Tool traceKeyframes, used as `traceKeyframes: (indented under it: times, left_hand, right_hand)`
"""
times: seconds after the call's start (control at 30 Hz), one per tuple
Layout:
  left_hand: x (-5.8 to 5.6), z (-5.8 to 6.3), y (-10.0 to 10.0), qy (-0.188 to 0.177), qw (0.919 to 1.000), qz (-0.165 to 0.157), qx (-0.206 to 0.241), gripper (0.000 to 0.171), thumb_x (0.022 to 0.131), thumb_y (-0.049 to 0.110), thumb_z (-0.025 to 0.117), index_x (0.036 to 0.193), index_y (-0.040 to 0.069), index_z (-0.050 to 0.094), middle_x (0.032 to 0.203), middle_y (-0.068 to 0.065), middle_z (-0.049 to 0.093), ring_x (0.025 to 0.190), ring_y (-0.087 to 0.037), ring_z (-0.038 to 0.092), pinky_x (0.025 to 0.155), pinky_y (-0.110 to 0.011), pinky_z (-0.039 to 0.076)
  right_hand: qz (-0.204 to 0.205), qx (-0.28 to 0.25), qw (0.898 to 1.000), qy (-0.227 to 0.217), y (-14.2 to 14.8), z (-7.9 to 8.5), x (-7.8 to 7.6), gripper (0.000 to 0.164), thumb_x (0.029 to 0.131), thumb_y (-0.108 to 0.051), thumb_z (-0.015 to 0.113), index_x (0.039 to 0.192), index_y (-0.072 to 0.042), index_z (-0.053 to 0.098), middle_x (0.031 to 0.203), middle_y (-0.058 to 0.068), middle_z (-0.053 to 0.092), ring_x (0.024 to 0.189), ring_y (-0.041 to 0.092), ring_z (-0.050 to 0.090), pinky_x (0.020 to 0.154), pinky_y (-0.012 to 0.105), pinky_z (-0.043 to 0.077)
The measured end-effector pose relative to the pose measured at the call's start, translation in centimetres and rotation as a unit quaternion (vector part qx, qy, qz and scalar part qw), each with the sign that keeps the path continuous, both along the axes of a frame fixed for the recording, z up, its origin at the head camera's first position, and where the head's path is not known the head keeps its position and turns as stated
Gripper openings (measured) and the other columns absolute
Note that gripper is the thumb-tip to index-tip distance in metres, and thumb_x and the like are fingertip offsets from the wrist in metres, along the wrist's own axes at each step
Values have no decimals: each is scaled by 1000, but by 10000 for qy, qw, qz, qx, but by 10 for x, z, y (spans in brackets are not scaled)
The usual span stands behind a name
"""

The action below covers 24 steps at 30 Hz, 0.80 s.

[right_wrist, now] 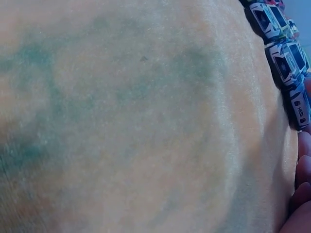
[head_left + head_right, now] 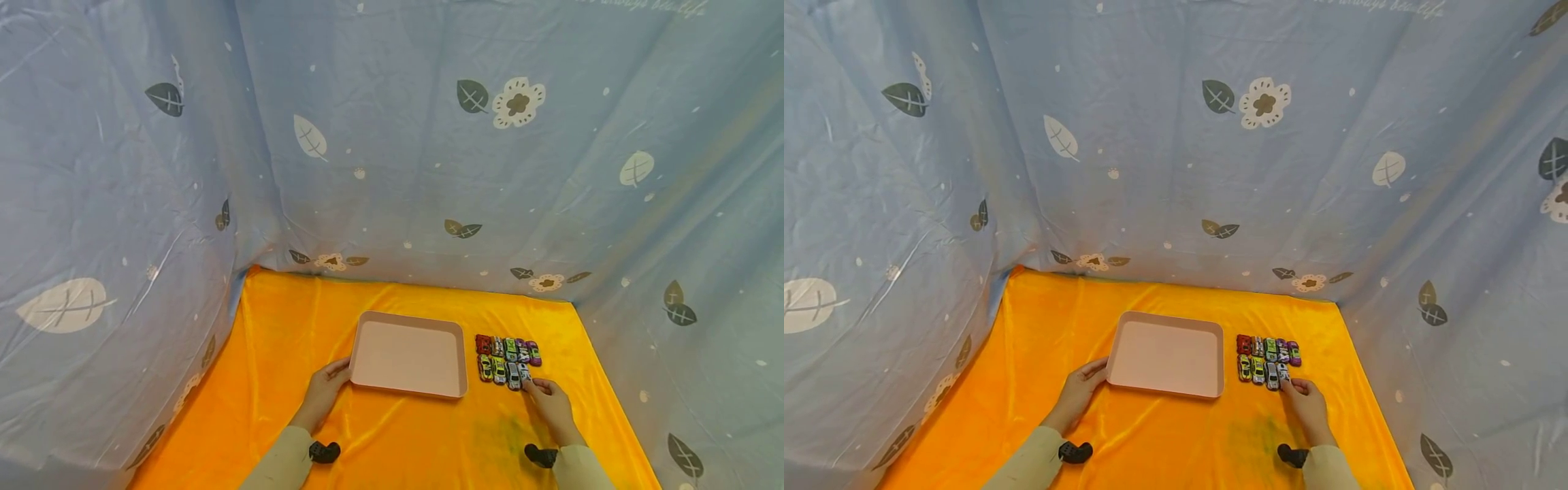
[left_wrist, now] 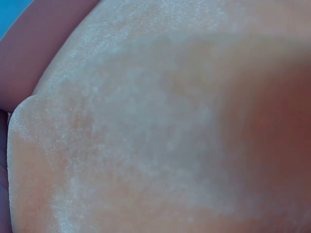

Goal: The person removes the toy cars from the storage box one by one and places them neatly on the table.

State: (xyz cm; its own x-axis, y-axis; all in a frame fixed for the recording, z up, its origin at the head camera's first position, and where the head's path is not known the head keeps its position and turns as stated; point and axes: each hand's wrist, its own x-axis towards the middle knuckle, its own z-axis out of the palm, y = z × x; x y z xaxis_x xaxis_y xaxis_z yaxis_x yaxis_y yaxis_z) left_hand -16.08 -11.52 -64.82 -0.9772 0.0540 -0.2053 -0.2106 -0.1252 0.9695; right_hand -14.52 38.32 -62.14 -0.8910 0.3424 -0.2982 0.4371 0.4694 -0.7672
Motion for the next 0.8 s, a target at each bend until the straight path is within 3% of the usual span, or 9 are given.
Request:
traceKeyframes:
  times: [0.4,0.6,0.8]
  left_hand:
    - [-1,-3,-2,-30,9983,73,-582,44,94,34,64,133,16,60,129,-6,61,118,-23,57,97,-36,49]
    - [3,-3,-3,-16,9982,70,-603,45,94,35,63,134,14,60,130,-6,61,119,-23,56,97,-35,49]
    - [-1,-4,2,-47,9989,162,-433,46,93,34,66,133,12,60,129,-9,61,116,-23,58,95,-33,50]
  right_hand:
    - [-232,206,9995,-94,-8,-6,-3,70,93,-58,51,118,8,52,114,28,55,104,39,50,90,53,43]
    - [-395,287,9988,-16,-11,-4,-3,73,92,-60,50,118,8,53,116,30,55,106,41,50,91,55,42]
    - [-530,177,9983,-157,-7,-2,-5,78,92,-62,48,123,9,50,124,31,49,114,44,46,97,58,39]
